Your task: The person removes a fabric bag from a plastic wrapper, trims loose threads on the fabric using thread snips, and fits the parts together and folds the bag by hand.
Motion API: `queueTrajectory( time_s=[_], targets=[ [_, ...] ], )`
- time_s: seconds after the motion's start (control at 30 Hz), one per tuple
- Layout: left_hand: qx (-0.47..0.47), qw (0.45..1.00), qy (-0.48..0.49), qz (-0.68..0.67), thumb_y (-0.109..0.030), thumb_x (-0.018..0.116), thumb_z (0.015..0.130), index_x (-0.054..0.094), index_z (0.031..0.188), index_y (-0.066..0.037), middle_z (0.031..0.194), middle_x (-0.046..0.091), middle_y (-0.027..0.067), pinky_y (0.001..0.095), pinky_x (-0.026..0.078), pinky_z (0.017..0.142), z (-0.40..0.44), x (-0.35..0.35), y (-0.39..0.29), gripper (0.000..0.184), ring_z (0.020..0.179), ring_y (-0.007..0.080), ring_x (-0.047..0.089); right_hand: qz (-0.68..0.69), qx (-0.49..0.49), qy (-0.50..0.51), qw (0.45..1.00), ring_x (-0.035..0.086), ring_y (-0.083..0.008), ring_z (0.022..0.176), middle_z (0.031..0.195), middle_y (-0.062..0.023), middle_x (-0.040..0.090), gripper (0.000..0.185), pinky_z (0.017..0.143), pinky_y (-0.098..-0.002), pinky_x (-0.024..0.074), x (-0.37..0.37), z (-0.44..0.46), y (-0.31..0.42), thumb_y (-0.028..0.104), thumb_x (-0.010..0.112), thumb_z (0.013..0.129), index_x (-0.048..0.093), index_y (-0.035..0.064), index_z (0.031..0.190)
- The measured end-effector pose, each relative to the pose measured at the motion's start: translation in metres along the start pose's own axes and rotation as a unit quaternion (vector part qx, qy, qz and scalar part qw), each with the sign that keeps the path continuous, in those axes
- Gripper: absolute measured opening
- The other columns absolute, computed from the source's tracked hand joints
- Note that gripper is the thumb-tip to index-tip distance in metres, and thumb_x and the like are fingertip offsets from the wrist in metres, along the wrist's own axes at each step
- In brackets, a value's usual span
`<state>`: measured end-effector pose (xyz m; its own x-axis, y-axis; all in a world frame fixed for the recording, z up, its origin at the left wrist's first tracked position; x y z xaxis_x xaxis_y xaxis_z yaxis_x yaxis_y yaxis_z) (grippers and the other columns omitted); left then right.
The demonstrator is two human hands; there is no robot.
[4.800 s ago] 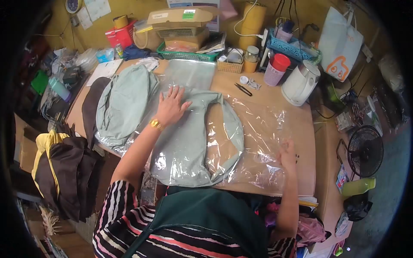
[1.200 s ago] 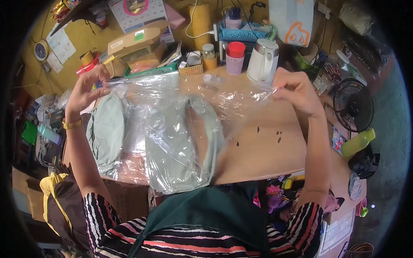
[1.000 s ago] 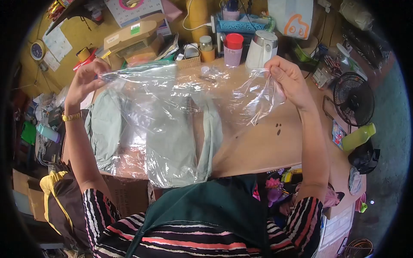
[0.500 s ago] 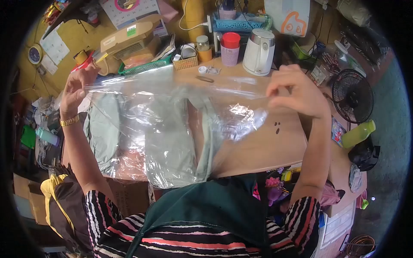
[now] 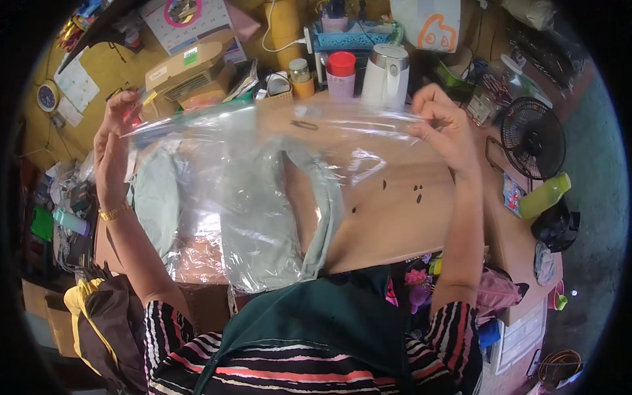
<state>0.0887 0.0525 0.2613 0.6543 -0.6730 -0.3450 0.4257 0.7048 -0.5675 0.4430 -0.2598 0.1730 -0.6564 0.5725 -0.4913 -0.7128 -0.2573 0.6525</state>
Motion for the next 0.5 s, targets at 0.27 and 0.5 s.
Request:
queueTrajectory(
  time_s=[0.27,0.5],
  targets=[
    [-0.091,0.944,-0.035,-0.314,-0.006,0.057,0.091,0.046,0.124,-0.010,0.066,0.043,-0.0065,0.0273,0.046,0.063,-0.009,0.120,0.016,0.035,0.053,0.0042,0.037,0.589,-0.012,-0.128,0.798,0.025,-0.0020,0.048,0.061,0.0098,0.030,0.039,0.047,-0.0196,0.0282,0.081,0.009,0.013,0.028,0.066,0.090,0.047,0.0098,0.119],
    [-0.122,0.990,0.041,-0.053,0.003,0.062,0.077,0.010,0.150,-0.006,0.062,0.052,0.0028,0.0364,0.045,0.060,-0.021,0.234,0.021,0.091,0.060,0.0186,0.055,0.142,0.048,-0.132,0.980,0.045,-0.0025,0.062,0.074,0.0035,0.053,0.013,0.057,-0.0198,0.0402,0.149,0.016,0.064,0.000,0.069,0.082,0.064,-0.0006,0.095]
  ],
)
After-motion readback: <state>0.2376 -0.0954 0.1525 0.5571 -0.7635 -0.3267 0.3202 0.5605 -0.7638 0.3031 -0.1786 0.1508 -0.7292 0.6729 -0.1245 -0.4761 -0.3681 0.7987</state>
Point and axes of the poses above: each hand's wrist, its own z-axis towards the middle knuckle, its own x-axis out of the palm, y = z × x, the point moved 7 cm from there along z, towards the middle knuckle
